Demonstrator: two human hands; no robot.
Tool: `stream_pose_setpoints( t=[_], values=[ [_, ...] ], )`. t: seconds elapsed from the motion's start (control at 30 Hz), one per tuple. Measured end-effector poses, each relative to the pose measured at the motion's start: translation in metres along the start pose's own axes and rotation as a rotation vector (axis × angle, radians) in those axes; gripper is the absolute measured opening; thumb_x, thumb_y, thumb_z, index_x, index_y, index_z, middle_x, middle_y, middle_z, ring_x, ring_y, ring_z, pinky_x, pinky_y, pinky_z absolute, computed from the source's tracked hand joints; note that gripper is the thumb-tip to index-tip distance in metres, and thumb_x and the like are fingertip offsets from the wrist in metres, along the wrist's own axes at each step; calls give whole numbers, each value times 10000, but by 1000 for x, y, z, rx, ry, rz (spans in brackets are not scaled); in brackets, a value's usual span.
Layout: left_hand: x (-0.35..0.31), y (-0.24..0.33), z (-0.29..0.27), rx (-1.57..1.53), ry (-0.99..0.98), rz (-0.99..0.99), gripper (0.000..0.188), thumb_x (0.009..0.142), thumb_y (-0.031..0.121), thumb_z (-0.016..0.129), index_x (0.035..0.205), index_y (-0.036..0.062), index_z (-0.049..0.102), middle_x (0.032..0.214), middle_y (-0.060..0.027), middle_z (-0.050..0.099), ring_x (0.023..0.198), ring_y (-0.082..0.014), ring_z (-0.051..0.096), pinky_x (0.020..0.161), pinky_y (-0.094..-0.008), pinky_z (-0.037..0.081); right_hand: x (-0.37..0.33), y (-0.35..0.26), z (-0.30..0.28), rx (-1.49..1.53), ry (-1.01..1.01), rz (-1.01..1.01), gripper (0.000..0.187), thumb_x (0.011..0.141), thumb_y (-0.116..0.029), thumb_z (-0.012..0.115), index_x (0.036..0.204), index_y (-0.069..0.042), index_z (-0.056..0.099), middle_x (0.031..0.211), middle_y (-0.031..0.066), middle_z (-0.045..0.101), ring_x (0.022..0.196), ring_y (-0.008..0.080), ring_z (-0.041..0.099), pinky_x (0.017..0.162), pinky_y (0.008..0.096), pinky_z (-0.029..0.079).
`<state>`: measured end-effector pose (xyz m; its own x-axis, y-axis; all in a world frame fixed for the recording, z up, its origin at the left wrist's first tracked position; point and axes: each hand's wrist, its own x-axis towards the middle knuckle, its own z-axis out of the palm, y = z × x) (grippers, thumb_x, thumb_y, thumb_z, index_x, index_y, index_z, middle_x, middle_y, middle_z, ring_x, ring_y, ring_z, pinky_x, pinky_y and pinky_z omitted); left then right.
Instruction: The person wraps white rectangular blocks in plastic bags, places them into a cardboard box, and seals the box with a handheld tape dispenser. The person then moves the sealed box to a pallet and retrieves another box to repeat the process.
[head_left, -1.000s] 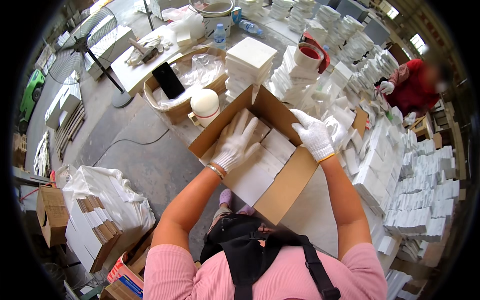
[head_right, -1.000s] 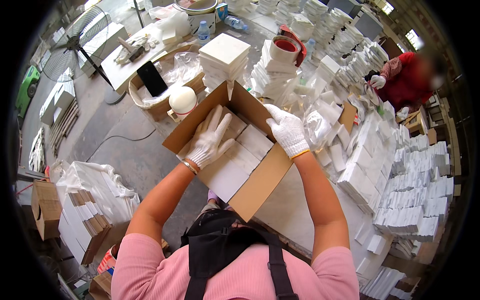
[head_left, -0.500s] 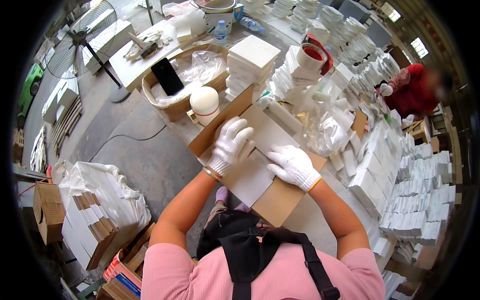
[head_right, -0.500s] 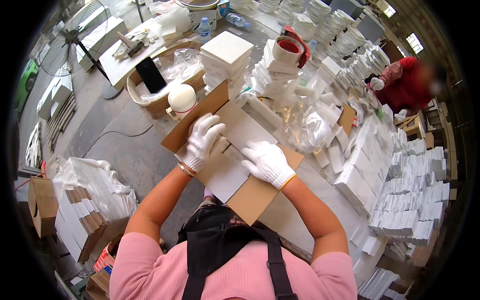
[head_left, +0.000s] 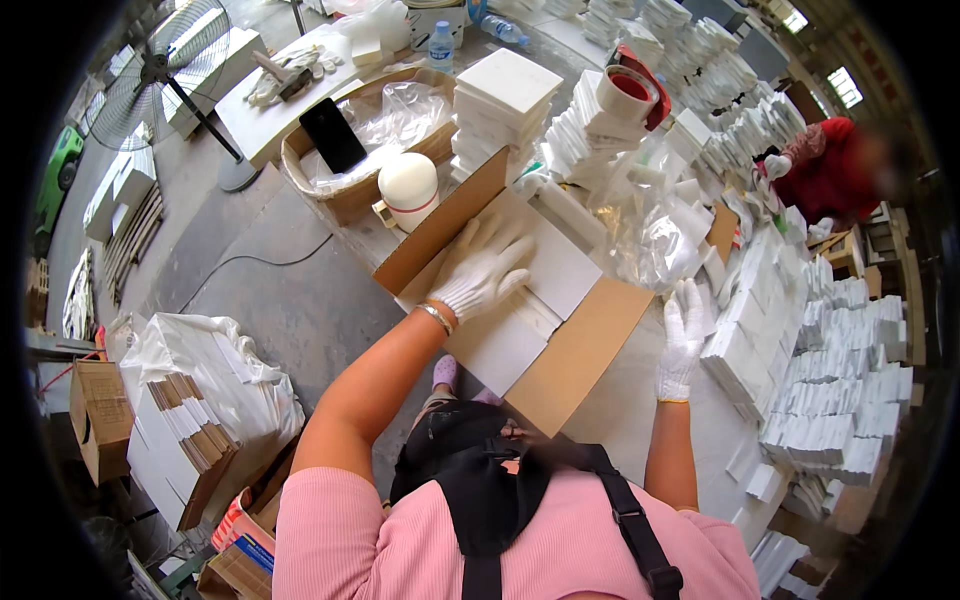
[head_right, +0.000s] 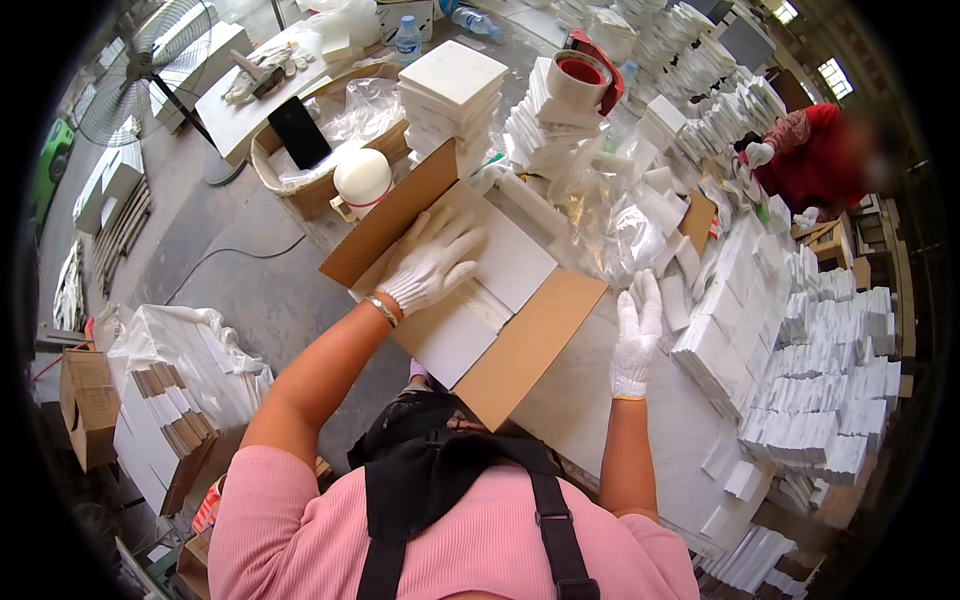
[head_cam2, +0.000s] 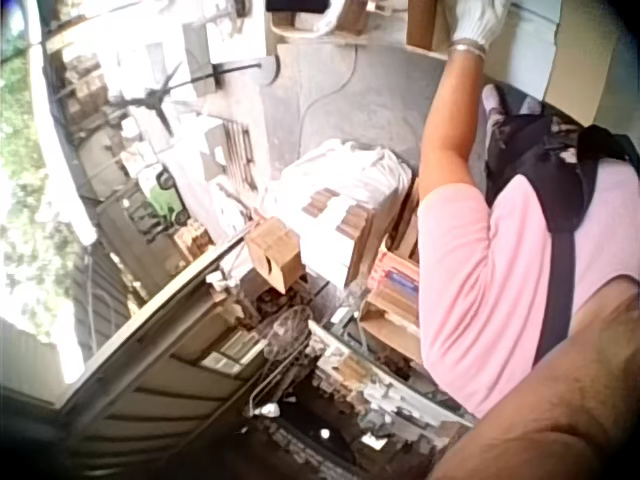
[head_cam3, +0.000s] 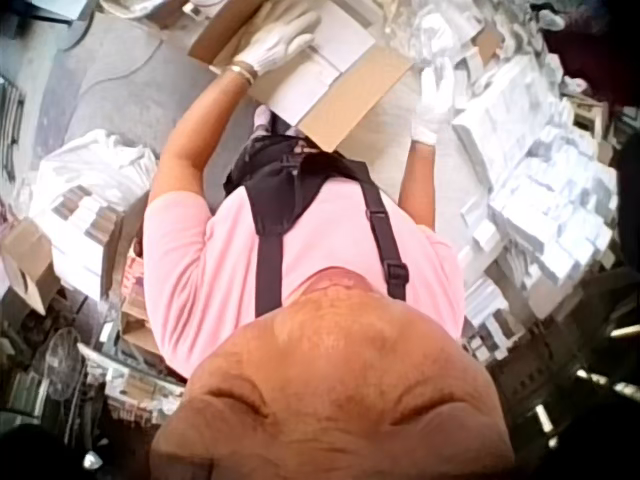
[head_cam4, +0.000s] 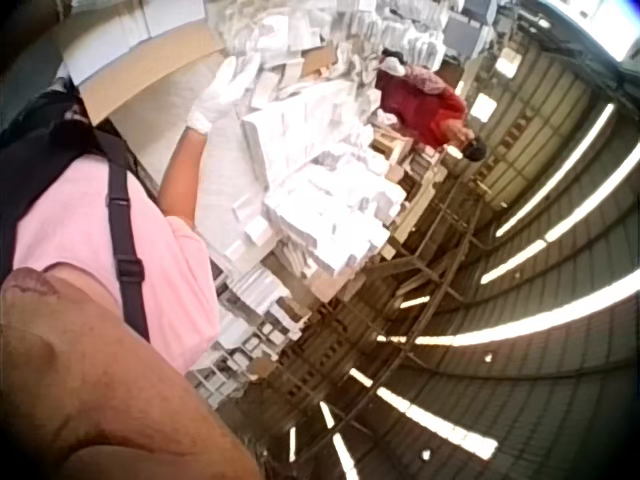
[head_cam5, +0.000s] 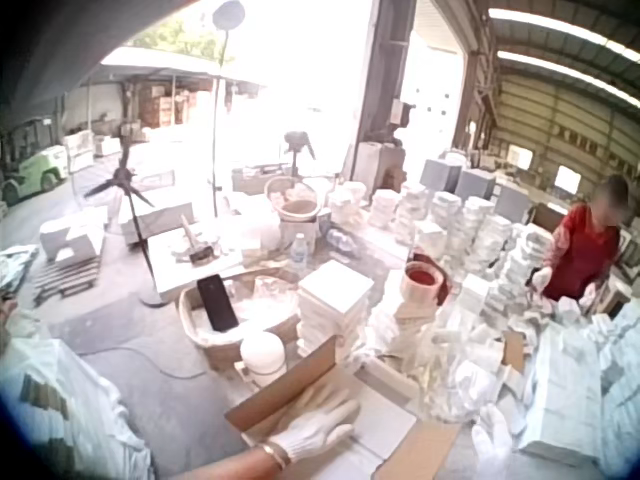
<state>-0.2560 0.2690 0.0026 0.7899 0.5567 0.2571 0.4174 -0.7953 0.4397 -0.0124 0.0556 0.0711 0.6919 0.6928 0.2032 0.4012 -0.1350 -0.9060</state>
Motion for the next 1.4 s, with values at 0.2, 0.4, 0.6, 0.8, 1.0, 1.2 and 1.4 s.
stream_pose_setpoints(
  t=[0.2,0.4,0.6,0.8,1.0,1.2,1.4],
  values=[
    [8,2,-9,-56,15,1,449,1025,397,494,1385,142,578,1507,-155,488,1444,-398,351,1207,-530,212,-33,10,91,-248,-258,-352,697,951,-264,658,1546,-35,376,1543,225,425,1450,389,366,1193,476,285],
    [-9,8,-61,-828,184,-228,309,1025,196,591,1224,-21,684,1247,-128,697,1149,-213,635,1020,-327,474,-7,20,124,-666,-314,-550,554,911,-380,694,1420,-186,588,1537,137,458,1452,383,338,1174,589,159],
    [-4,-11,-179,-892,343,-349,323,1042,187,540,1249,-24,669,1219,-113,698,1098,-192,668,986,-346,514,-6,33,126,-644,-140,-565,360,902,-327,707,1250,-232,717,1461,57,549,1399,319,420,1150,545,205],
    [-15,-82,-103,-989,-228,-433,554,1025,399,580,1463,64,528,1429,-136,544,1348,-221,489,1145,-314,353,3,22,138,-566,-153,-552,347,880,-283,729,1226,-265,715,1430,41,560,1356,298,466,1117,521,263],
    [0,-47,-78,-595,-466,-215,807,882,522,720,1556,190,424,1698,-199,24,1564,-356,98,1248,-421,158,9,31,142,-522,56,-423,440,893,-275,735,1308,-158,643,1466,131,511,1347,346,464,1103,508,355],
    [11,-70,-56,-902,-481,-316,1109,759,442,862,1617,109,243,1654,-151,267,1536,-267,232,1244,-371,189,27,35,142,-428,8,-268,382,919,-265,715,1257,-95,663,1288,150,640,1191,338,572,1032,446,444],
    [14,-71,-42,-1199,-368,-526,1231,710,359,904,1631,78,137,1623,-173,315,1507,-257,294,1232,-345,206,30,22,138,-357,-35,-201,290,935,-232,694,1183,-81,705,1145,91,712,1041,280,623,953,390,471]
  ],
)
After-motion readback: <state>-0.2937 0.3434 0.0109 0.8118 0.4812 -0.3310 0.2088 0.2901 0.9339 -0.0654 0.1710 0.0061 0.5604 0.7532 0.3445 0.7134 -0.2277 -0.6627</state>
